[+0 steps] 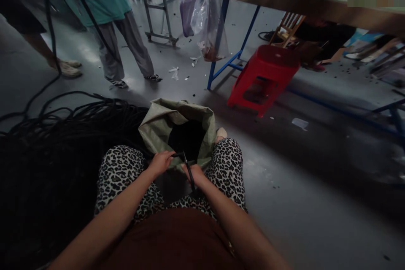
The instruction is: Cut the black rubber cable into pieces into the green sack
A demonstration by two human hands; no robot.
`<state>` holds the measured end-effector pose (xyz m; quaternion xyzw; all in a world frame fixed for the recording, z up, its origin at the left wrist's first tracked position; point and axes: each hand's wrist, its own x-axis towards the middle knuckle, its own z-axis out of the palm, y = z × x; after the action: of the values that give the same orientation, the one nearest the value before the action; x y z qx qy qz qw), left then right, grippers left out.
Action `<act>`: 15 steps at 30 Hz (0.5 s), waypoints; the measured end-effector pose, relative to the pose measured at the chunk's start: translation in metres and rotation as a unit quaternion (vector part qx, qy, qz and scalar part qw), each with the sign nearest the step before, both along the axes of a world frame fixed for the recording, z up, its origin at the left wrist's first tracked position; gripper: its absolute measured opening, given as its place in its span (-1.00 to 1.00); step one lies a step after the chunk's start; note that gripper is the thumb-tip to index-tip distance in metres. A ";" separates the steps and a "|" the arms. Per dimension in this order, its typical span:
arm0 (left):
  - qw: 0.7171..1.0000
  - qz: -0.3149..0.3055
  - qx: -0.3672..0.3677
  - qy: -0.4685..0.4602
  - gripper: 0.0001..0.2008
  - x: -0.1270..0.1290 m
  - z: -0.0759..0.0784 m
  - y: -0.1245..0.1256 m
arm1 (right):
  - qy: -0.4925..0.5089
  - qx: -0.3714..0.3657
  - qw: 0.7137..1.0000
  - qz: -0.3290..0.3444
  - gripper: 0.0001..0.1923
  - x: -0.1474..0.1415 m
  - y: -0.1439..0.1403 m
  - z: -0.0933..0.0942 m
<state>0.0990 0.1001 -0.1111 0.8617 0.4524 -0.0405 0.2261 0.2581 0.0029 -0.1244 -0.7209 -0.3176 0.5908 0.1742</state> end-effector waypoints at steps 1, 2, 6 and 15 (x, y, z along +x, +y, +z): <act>1.000 0.000 0.000 0.004 -0.66 0.000 0.000 0.000 | 0.000 -0.001 1.000 -0.002 -0.56 0.000 0.000 -0.001; 1.000 0.000 -0.001 0.008 -0.66 0.000 0.000 0.000 | 0.004 -0.004 1.000 -0.006 -0.56 0.000 0.000 -0.002; 1.000 0.001 -0.001 0.022 -0.66 0.001 0.000 0.001 | 0.020 -0.012 0.999 -0.024 -0.56 -0.001 -0.002 -0.004; 1.000 0.012 -0.003 0.019 -0.65 0.000 -0.002 0.003 | 0.000 -0.008 0.998 -0.063 -0.57 -0.001 0.000 0.008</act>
<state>0.0995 0.1028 -0.1127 0.8544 0.4671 -0.0560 0.2207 0.2568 0.0031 -0.1160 -0.7409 -0.2671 0.5811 0.2051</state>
